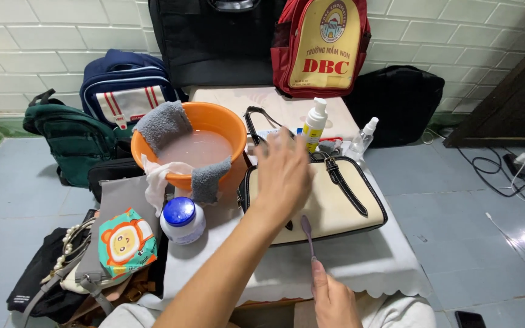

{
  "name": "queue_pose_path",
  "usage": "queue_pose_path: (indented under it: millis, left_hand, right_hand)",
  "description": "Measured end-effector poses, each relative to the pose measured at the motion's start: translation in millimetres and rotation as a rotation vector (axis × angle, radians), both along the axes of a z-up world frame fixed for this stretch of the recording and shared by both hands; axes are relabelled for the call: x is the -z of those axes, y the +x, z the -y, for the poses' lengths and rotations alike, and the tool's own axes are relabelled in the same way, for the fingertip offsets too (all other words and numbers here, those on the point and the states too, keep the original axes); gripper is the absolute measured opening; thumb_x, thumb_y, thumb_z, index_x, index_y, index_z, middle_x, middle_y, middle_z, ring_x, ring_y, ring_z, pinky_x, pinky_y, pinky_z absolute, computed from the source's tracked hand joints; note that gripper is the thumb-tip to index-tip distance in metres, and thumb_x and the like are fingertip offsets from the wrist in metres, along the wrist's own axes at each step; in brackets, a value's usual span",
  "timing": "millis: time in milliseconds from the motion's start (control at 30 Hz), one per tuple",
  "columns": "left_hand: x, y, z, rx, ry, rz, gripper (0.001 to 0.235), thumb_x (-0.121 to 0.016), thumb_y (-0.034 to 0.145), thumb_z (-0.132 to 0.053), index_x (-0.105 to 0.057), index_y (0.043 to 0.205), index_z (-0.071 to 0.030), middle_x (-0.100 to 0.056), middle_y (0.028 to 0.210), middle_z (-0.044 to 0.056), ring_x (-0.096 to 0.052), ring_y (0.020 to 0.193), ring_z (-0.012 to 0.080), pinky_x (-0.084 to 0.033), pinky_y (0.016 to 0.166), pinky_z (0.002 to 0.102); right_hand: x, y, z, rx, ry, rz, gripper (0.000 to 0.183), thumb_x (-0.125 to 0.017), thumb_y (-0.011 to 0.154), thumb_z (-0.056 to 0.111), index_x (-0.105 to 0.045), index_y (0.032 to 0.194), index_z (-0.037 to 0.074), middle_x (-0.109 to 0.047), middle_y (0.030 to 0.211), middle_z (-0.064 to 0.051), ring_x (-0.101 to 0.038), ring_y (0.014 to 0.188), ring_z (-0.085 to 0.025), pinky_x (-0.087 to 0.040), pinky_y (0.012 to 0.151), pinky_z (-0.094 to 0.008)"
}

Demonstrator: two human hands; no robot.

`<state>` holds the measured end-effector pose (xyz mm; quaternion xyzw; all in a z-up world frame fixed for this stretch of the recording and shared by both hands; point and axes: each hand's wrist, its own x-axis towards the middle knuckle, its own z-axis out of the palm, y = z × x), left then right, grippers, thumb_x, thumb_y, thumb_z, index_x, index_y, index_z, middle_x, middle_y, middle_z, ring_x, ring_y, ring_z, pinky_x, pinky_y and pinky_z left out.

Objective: The person scrubs the surface of a beige handbag using a toothbrush. They hold the bag steady with one hand while scrubbing the front flap and sides with the other. The person also lifts and adjusts the bag's straps during the cleaning process.

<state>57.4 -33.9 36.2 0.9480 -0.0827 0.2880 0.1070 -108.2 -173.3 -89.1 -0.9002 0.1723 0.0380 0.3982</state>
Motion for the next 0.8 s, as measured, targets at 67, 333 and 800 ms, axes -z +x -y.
queue_pose_path:
  millis: [67, 333, 800]
  left_hand:
    - [-35.7, 7.5, 12.0, 0.260, -0.087, 0.069, 0.045, -0.061, 0.088, -0.028, -0.062, 0.123, 0.001, -0.061, 0.116, 0.023, -0.056, 0.108, 0.0371, -0.049, 0.084, 0.053]
    - [-11.7, 52.0, 7.5, 0.438, 0.055, 0.008, 0.025, -0.066, 0.090, -0.027, -0.066, 0.097, -0.004, -0.069, 0.097, 0.016, -0.067, 0.086, 0.0346, -0.051, 0.074, 0.049]
    - [3.2, -53.8, -28.5, 0.237, 0.095, 0.229, 0.057, -0.065, 0.089, -0.032, -0.052, 0.139, -0.008, -0.054, 0.139, 0.017, -0.047, 0.130, 0.0341, -0.032, 0.105, 0.058]
  right_hand:
    - [-4.2, -0.3, -0.8, 0.022, -0.027, -0.036, 0.070, -0.039, 0.095, 0.057, -0.070, 0.067, 0.001, -0.070, 0.063, -0.009, -0.067, 0.065, -0.023, -0.056, 0.073, -0.031]
    - [2.5, -2.8, -3.0, -0.006, 0.001, 0.049, 0.065, -0.037, 0.099, 0.049, -0.068, 0.067, 0.002, -0.067, 0.058, -0.007, -0.065, 0.059, -0.021, -0.056, 0.067, -0.031]
    - [23.3, 7.5, 6.7, -0.021, 0.039, 0.030, 0.065, -0.037, 0.099, 0.047, -0.074, 0.066, 0.005, -0.064, 0.052, -0.005, -0.064, 0.054, -0.019, -0.055, 0.062, -0.030]
